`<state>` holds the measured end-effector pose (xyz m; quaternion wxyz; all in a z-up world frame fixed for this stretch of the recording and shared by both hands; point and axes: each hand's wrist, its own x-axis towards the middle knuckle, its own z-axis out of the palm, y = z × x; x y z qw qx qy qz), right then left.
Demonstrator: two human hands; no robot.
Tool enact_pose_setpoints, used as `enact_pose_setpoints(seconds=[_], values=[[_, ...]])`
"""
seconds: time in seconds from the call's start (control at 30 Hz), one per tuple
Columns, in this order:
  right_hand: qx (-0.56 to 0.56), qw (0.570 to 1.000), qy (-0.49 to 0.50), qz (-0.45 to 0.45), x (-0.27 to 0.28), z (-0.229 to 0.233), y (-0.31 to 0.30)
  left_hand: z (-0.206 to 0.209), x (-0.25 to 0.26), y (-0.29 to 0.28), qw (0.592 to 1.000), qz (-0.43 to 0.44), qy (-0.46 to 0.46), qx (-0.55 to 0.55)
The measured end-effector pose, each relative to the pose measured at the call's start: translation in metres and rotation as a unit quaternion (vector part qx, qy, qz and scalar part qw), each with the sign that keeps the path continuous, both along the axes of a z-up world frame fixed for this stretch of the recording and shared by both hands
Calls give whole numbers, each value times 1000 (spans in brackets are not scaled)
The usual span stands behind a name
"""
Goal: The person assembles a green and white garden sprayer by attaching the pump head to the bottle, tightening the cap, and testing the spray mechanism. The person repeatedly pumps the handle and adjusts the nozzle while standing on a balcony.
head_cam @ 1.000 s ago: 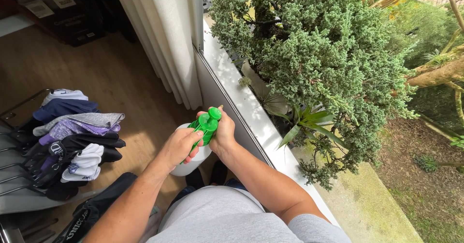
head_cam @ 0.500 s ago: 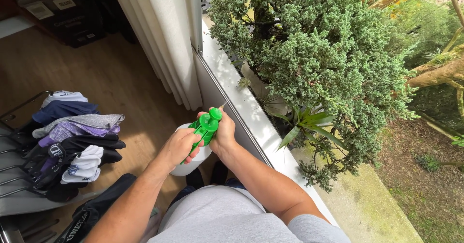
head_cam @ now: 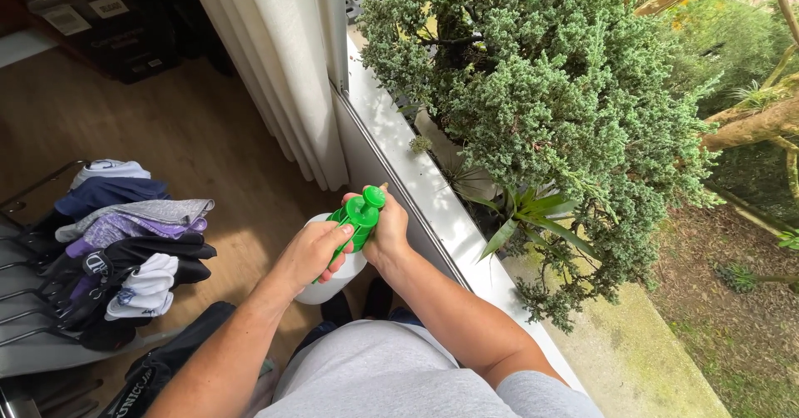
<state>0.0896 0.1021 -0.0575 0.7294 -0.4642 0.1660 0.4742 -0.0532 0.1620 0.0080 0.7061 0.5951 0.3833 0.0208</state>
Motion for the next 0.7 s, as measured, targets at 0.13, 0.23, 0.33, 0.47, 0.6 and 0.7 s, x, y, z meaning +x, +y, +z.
enact_pose_setpoints(seconds=[0.13,0.23,0.33,0.47,0.6,0.7], values=[[8,1000,-21,0,5,12,1,-11,2,3,1000,6,-17,2],[25,999,-36,-7,9,21,3,-12,4,5,999,3,-29,14],[34,998,-58,-2,11,23,2,-7,4,6,999,-2,-52,16],[39,997,-63,-10,10,27,3,-6,4,7,997,1,-74,21],[33,998,-60,-14,8,22,2,-25,0,8,997,-5,-74,23],[37,997,-66,-11,7,25,0,-17,-2,6,996,-9,-83,30]])
